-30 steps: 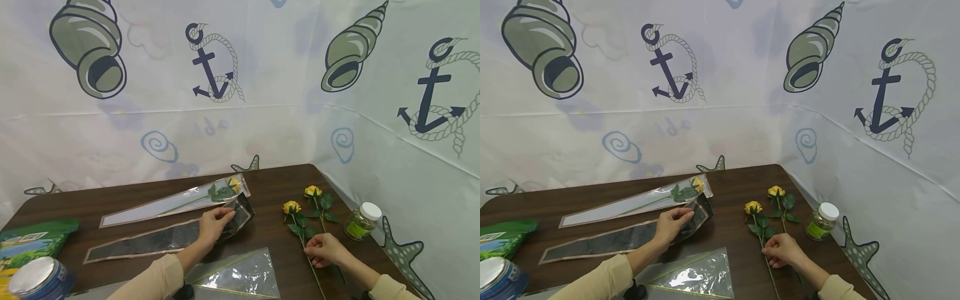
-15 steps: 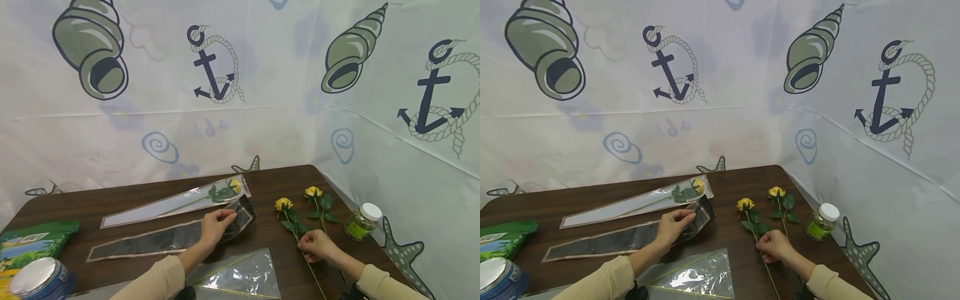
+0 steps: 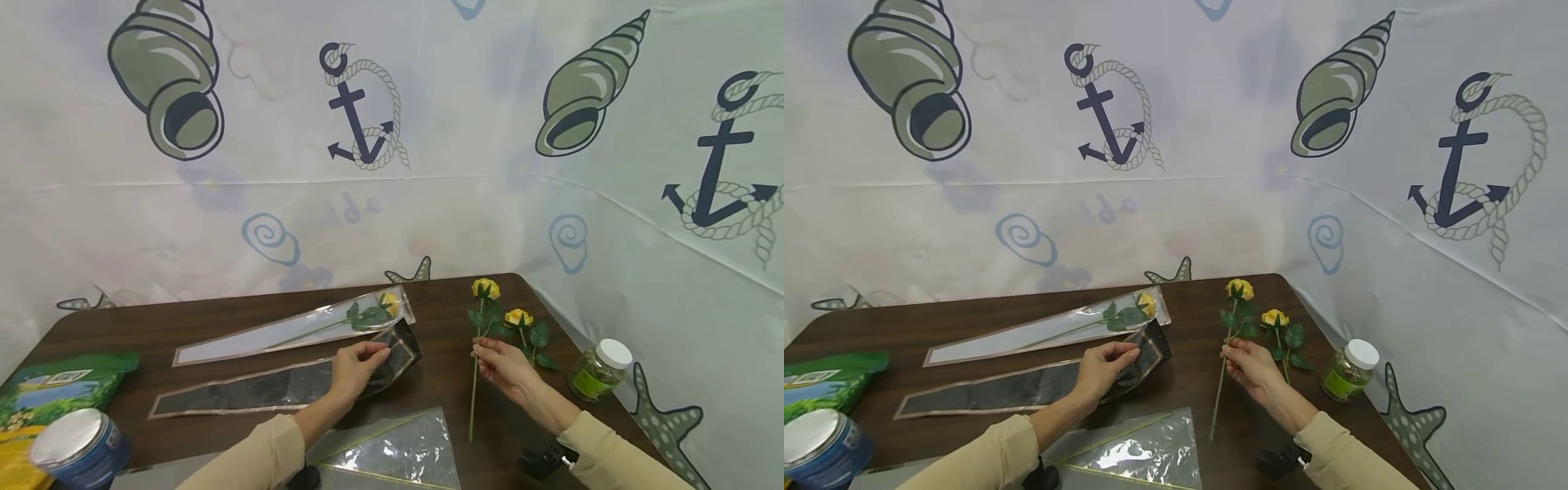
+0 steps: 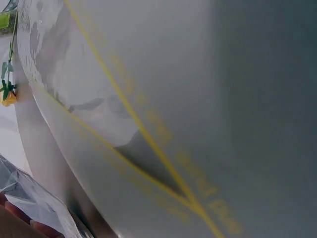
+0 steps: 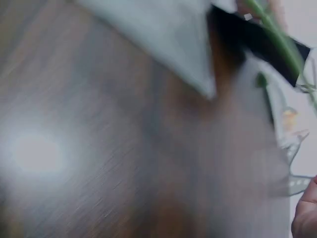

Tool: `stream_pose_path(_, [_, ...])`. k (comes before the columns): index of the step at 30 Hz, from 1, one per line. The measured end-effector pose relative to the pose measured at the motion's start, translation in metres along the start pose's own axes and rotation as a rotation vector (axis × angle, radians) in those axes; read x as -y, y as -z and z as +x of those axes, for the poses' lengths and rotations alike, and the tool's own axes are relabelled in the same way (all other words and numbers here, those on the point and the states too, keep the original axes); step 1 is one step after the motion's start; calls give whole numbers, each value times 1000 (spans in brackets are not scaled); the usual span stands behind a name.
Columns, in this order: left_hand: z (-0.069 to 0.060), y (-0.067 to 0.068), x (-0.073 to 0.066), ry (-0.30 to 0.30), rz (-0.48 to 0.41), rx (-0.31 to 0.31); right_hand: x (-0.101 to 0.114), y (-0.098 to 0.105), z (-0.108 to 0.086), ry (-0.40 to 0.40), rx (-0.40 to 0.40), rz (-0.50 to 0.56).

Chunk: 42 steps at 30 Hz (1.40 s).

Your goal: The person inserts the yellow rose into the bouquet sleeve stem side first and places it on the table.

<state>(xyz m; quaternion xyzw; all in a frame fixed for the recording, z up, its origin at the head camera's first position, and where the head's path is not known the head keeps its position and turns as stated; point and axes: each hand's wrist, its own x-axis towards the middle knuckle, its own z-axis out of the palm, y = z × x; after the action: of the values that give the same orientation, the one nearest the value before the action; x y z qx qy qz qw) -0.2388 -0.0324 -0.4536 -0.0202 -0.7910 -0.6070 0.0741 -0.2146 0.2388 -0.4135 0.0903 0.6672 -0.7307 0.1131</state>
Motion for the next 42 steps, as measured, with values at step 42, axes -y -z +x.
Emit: stream_pose_path(42, [0,-8,-9,-69,-27,-21,-6,-93,37,341,-175,-157])
